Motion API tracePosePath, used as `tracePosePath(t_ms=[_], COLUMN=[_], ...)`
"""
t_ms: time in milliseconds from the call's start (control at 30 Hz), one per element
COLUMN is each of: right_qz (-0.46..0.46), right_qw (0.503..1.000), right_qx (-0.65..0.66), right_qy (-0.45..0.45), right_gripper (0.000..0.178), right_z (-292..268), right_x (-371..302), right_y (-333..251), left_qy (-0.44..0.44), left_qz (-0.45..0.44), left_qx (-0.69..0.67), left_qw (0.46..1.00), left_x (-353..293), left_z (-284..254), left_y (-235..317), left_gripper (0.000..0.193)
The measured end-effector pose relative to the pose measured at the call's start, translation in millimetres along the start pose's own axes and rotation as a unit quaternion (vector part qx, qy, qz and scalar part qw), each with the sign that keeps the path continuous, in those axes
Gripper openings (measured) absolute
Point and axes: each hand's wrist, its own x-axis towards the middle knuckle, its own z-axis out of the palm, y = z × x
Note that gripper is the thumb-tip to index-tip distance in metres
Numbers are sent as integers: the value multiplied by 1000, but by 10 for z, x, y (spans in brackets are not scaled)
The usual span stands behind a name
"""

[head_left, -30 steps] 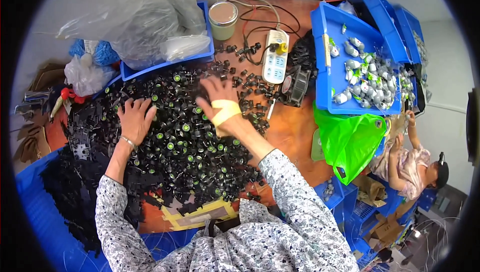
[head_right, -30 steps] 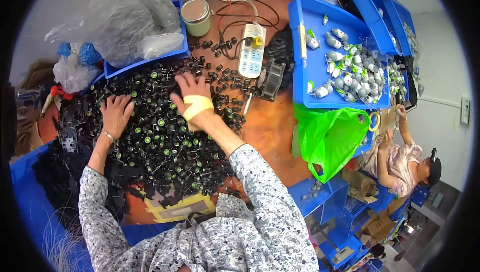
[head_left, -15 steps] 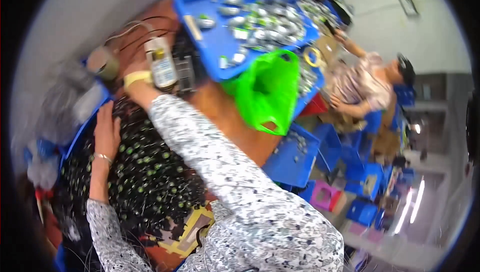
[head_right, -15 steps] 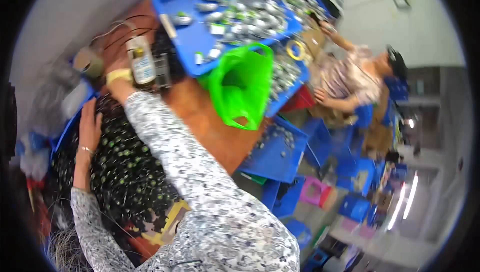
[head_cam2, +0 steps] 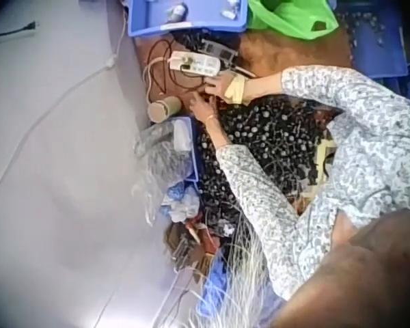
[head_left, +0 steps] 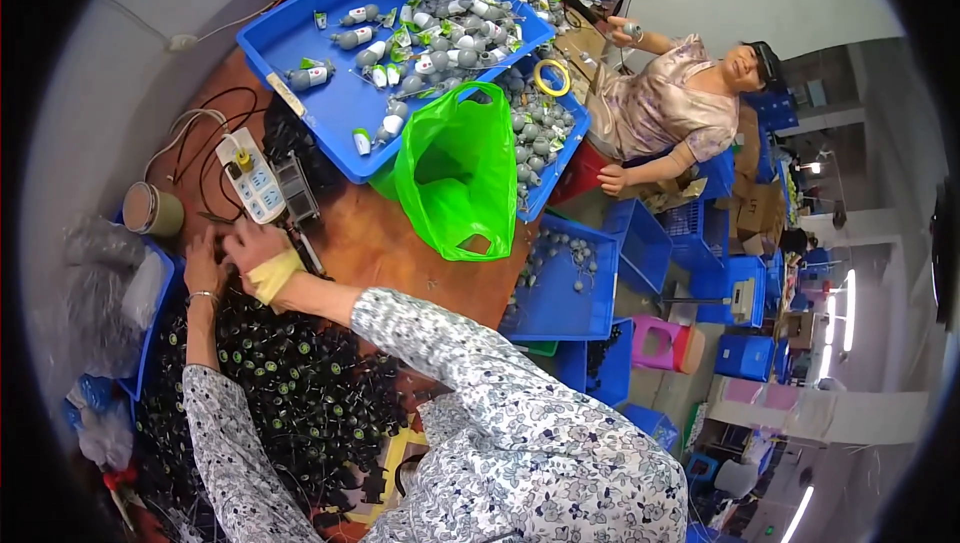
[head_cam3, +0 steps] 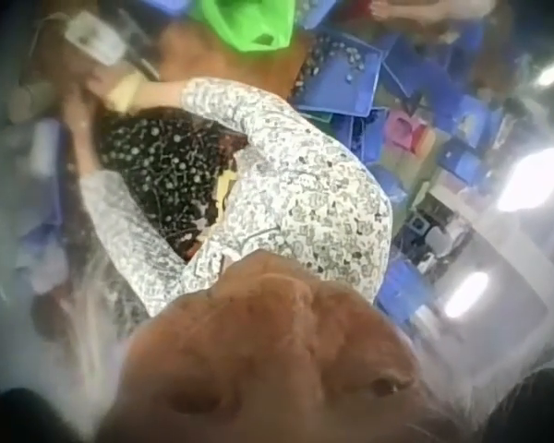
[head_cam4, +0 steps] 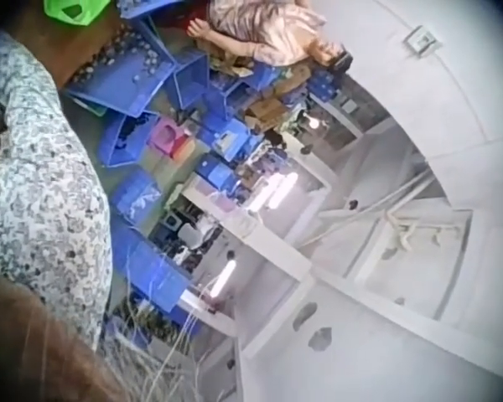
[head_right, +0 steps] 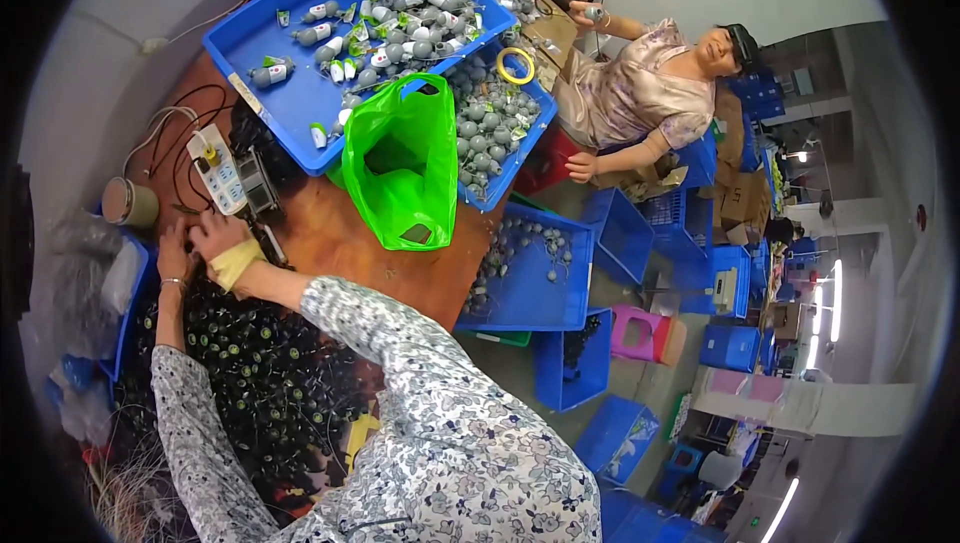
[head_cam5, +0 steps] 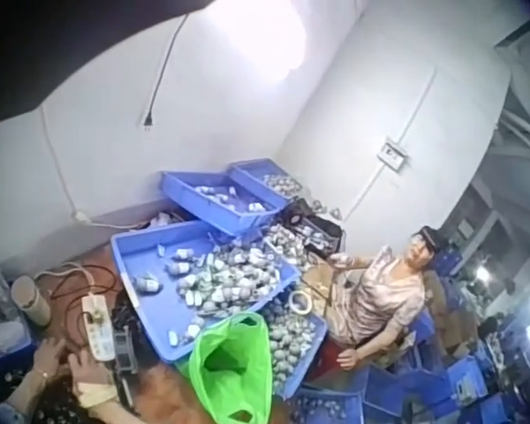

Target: Assembling small plastic components at a factory workbench by inserting pieces into a frame.

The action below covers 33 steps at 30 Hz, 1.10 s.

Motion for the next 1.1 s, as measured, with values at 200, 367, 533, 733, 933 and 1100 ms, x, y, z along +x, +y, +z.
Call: tracePosePath(t_ms=[200, 367, 533, 733, 933, 1100], right_qz=[174, 94, -49, -180, -193, -180], right_qw=[973, 976, 975, 980, 962, 946], right_qx=[89, 90, 68, 62, 180, 269], right_qy=[-120, -176, -207, -65, 75, -1], right_gripper=[41, 39, 37, 32, 16, 18], right_z=[109, 95, -268, -539, -1040, -1236], right_x=[-260, -441, -730, -907, -1124, -1734], right_y=[-162, -179, -666, -961, -1385, -1148], left_qy=[-150, -225, -72, 77, 208, 111], left_qz=[-42, -34, -34, -179, -259, 7], left_qx=[-56, -190, -138, -139, -296, -504], left_qw=[986, 955, 987, 971, 895, 857], left_x=[-155, -321, -1493, -2297, -2922, -2826], left_z=[-669, -918, -1243, -1422, -2093, -3421], left_y=[311, 540, 776, 1232, 1886, 3183], left_gripper=[66, 39, 31, 35, 35, 36])
